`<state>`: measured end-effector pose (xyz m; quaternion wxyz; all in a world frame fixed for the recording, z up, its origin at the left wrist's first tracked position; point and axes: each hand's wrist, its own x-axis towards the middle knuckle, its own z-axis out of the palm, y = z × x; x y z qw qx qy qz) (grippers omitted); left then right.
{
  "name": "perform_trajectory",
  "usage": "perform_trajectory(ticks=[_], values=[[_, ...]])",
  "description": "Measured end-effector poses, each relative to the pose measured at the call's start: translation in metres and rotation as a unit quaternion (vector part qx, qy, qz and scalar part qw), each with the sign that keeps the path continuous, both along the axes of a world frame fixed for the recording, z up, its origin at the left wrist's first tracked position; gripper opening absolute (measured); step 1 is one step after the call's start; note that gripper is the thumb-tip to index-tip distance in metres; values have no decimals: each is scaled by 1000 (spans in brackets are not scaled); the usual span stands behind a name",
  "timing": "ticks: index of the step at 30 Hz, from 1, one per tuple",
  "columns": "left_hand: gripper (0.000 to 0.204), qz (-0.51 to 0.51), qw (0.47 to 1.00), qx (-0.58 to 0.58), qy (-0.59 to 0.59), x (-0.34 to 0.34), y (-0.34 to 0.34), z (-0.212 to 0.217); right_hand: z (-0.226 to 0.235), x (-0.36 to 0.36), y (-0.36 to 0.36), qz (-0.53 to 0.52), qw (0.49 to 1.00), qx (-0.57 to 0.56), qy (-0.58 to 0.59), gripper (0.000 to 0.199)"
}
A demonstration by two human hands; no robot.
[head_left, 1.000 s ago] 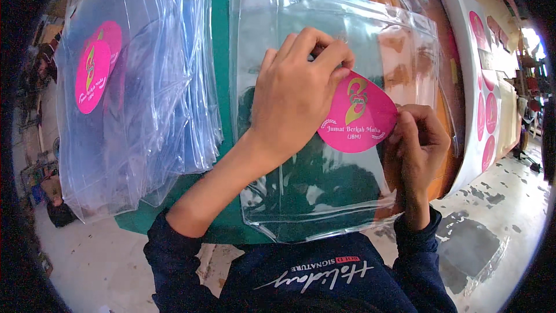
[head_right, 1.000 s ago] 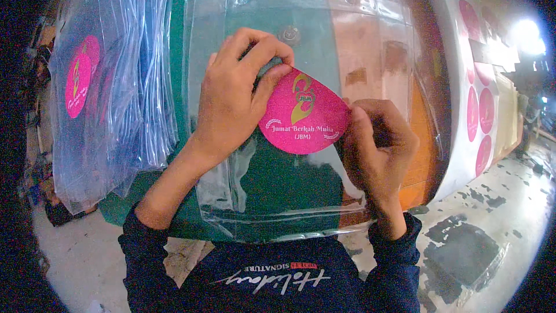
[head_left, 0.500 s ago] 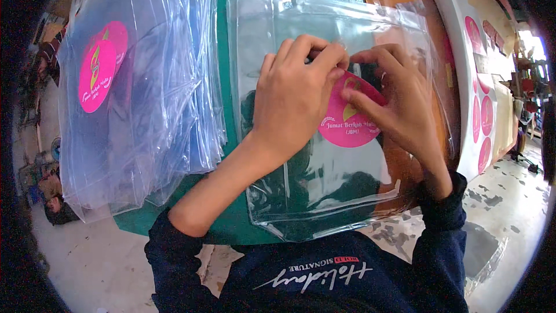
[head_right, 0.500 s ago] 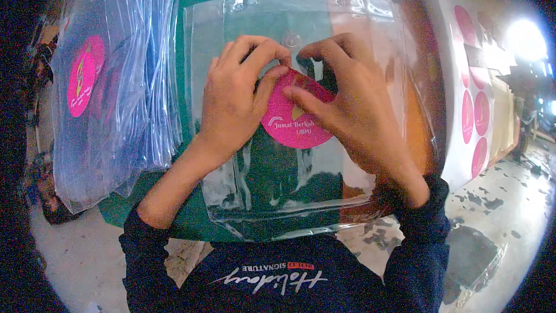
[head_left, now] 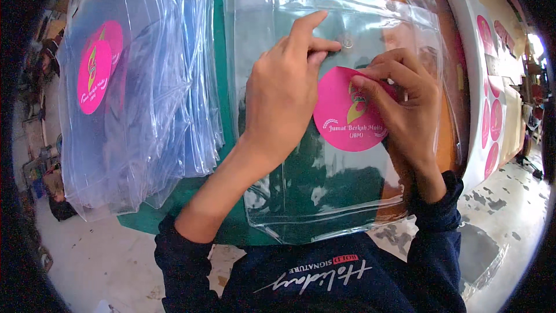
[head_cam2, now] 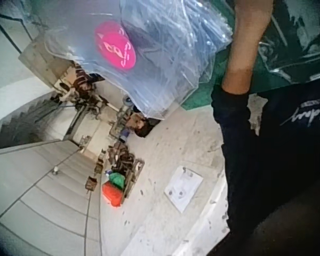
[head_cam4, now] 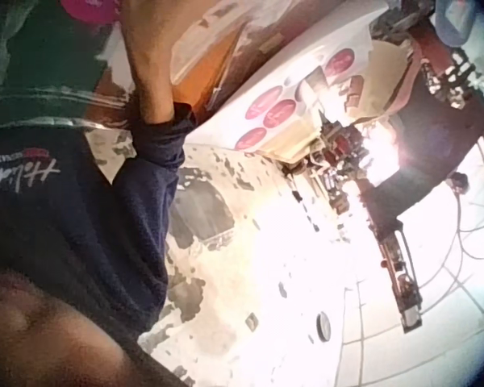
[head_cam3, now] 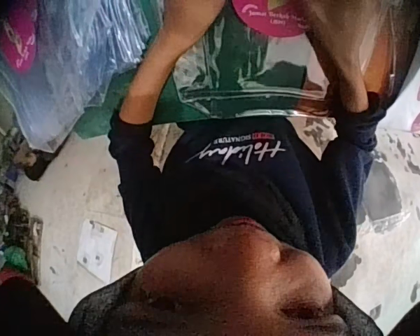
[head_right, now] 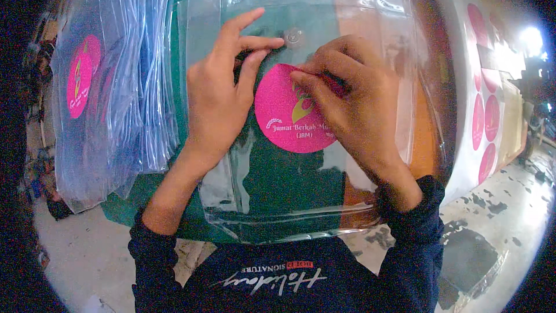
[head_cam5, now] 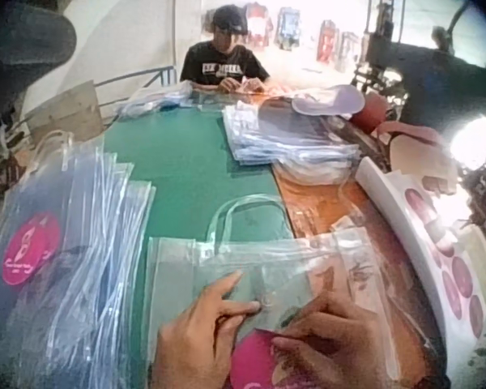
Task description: The person applies a circular sticker onto a clear plastic bag by hand, sets the bag aside, peels another sticker from a backing sheet, and presses it onto the next plastic bag.
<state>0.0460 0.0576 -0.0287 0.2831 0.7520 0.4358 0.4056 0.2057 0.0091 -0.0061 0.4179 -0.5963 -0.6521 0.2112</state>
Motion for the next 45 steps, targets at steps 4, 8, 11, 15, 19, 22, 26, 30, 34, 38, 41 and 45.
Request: perform_trajectory(ticks=[4, 8, 11, 15, 19, 22, 26, 30, 34, 38, 41, 45], values=[[29, 6, 1000, 3, 13, -1, -1, -1, 4, -1, -3, 7, 1000, -10, -1, 9], [24, 8, 1000, 5, 23, -1, -2, 0, 7, -1, -5, 10, 1000, -7, -24, 9], [21, 9, 1000, -1, 16, -1, -1, 0, 8, -1, -5, 18, 1000, -2, -24, 10], [21, 10, 1000, -10, 1, 0, -2, -1, 9, 0, -7, 20, 999, -11, -22, 11], [20, 7, 1000, -2, -2, -1, -1, -1, 8, 1, -7, 36, 999, -2, -13, 11], [18, 8, 1000, 7, 9, -1, -1, -1, 11, 1, -9, 35, 999, -10, -12, 11], [17, 12, 999, 13, 29, -1, -1, -1, 14, 2, -9, 44, 999, -12, -7, 13], [15, 11, 999, 18, 39, 0, 0, -1, 14, 1, -12, 36, 999, -29, 28, 15], [17, 5, 1000, 12, 27, 0, 0, -2, 16, 3, -8, 44, 998, -30, 22, 13], [20, -3, 1000, -15, -14, -3, -5, 1, 22, 8, -2, 42, 996, -75, 24, 9], [24, 14, 997, 66, 47, -8, -19, 8, 22, 8, 1, 34, 994, -100, 15, 10], [27, -44, 968, 107, 222, -30, -41, 17, 15, 10, 4, 18, 993, -103, 47, 11]])
